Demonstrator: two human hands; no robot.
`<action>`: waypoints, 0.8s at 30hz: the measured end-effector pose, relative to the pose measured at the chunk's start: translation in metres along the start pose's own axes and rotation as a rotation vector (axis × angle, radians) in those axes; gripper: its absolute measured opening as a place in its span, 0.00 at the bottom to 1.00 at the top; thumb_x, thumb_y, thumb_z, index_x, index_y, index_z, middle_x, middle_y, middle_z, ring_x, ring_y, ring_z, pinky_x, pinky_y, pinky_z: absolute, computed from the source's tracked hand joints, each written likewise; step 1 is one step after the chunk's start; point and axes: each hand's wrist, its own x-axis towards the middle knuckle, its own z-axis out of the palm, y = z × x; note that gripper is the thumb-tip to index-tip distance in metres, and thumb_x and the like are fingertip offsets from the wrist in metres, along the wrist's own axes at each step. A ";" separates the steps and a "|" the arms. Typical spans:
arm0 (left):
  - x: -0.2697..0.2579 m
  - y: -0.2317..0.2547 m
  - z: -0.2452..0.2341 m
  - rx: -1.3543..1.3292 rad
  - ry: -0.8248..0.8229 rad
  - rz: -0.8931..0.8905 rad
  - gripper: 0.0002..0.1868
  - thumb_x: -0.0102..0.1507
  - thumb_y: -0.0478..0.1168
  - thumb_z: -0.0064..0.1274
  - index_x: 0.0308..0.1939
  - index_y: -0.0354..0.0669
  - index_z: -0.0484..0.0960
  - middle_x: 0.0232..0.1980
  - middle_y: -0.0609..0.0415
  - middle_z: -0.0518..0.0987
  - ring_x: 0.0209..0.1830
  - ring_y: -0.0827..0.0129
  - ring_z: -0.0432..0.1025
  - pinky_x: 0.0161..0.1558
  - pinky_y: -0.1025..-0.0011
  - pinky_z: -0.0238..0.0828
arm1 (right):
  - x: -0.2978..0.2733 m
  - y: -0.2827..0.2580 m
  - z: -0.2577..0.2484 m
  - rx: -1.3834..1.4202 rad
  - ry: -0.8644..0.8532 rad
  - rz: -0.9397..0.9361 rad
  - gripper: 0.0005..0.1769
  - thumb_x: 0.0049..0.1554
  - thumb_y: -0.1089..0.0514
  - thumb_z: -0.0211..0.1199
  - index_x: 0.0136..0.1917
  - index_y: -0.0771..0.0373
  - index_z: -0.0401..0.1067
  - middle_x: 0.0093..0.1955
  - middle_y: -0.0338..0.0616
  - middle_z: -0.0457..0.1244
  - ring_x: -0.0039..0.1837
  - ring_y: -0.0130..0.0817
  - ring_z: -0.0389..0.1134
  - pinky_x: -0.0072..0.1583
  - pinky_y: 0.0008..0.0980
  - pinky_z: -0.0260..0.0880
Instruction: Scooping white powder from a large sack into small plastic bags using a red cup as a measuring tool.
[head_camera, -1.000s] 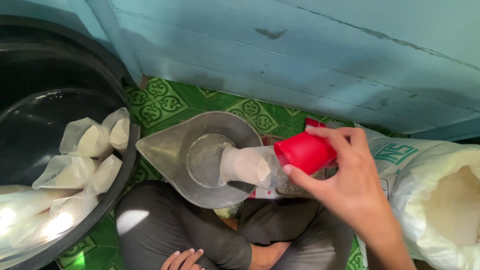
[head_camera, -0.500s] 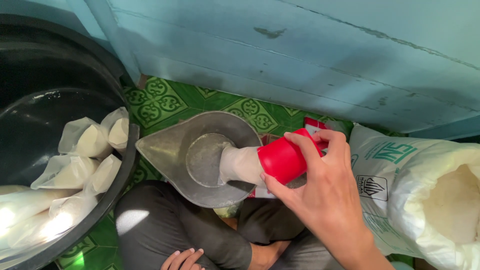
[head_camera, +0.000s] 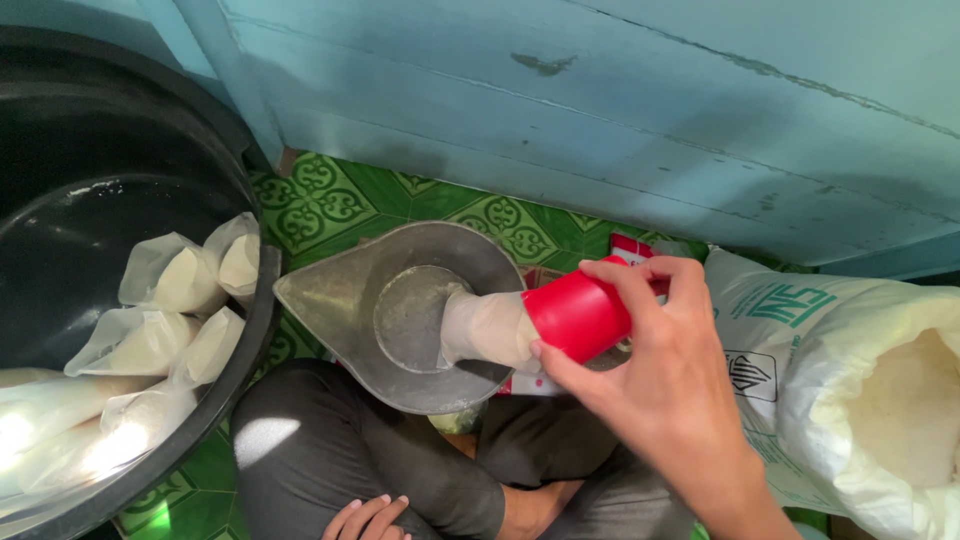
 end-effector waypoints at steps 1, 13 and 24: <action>0.001 0.000 0.000 0.003 0.005 0.005 0.18 0.63 0.48 0.39 0.16 0.62 0.67 0.39 0.80 0.82 0.45 0.84 0.72 0.55 0.70 0.61 | 0.002 0.002 -0.002 0.035 -0.040 0.056 0.38 0.35 0.49 0.78 0.58 0.60 0.72 0.56 0.55 0.56 0.49 0.47 0.65 0.51 0.40 0.69; 0.011 -0.001 -0.001 0.039 0.096 0.068 0.18 0.63 0.47 0.39 0.16 0.61 0.65 0.39 0.79 0.82 0.43 0.84 0.72 0.53 0.72 0.61 | 0.000 0.080 -0.004 0.612 -0.316 0.456 0.31 0.44 0.63 0.66 0.63 0.60 0.71 0.52 0.40 0.66 0.44 0.27 0.59 0.41 0.23 0.59; 0.007 -0.001 0.002 0.029 0.090 0.069 0.19 0.64 0.48 0.37 0.16 0.61 0.64 0.40 0.79 0.82 0.44 0.84 0.71 0.54 0.73 0.59 | -0.055 0.145 -0.007 1.006 -0.293 0.535 0.35 0.46 0.61 0.56 0.67 0.70 0.65 0.61 0.56 0.66 0.58 0.43 0.66 0.59 0.38 0.64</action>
